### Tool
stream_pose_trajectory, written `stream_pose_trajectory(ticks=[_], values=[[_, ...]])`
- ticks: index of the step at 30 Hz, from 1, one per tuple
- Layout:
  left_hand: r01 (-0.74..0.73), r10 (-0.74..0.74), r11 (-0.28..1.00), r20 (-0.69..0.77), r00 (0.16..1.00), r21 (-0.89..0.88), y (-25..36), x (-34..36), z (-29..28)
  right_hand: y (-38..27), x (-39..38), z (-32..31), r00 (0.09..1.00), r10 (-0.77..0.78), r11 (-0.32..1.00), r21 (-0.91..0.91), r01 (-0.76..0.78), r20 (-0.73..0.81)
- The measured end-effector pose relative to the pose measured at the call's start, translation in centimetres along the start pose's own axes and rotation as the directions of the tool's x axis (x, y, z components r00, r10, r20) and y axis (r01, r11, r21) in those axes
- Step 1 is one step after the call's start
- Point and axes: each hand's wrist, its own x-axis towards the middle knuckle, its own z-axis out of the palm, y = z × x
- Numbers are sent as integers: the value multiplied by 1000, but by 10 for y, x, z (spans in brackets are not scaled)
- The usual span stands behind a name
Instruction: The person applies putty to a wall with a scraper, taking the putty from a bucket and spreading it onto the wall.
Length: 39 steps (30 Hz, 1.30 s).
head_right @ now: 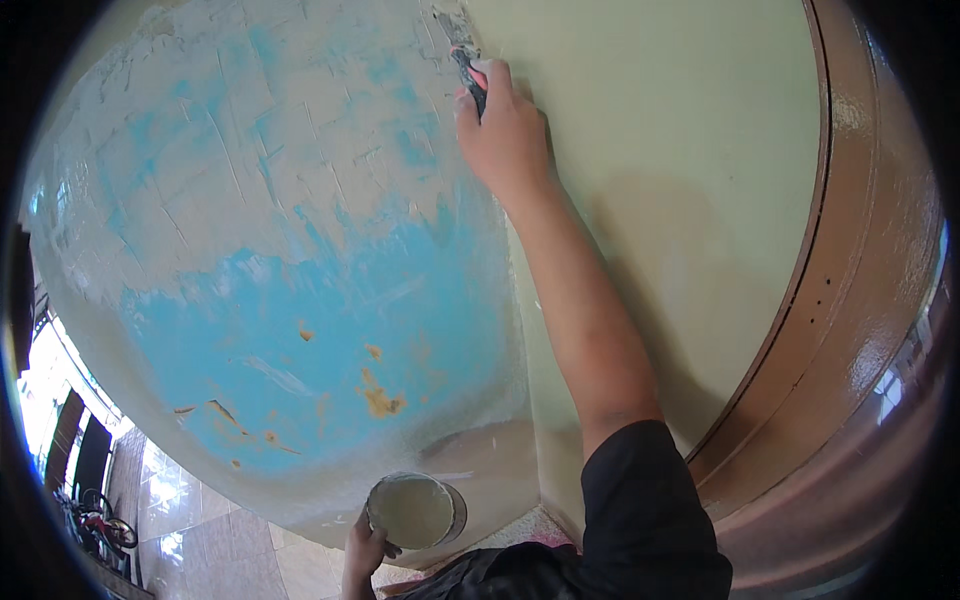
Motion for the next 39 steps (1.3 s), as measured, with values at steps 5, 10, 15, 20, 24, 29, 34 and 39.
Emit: stream_pose_trajectory(ticks=[5,10,15,20,24,29,34,39], values=[[15,-14,998,10,1000,-62,-20,0,-4,12,-25,5,995,70,994,-90,-63,73],[-4,4,998,-10,1000,-61,-10,-7,-1,0,-12,4,998,-4,1000,-5,4,-58],[2,-2,1000,-43,999,-5,-6,-7,0,19,-22,22,996,15,991,-133,-3,90],[-28,27,999,-40,999,-29,-11,-6,-1,27,-64,10,995,45,997,-71,-38,90],[-70,71,997,-23,997,41,-30,-1,-1,4,-25,4,998,-18,1000,9,19,-58],[30,-30,998,-13,999,54,-2,-6,9,1,7,16,998,-22,995,-97,27,51],[-42,42,999,-50,998,-1,-3,-12,9,34,-99,24,980,107,990,-109,-89,168],[-94,99,992,-53,994,82,-30,-7,5,37,-136,5,993,93,995,29,-95,75]])
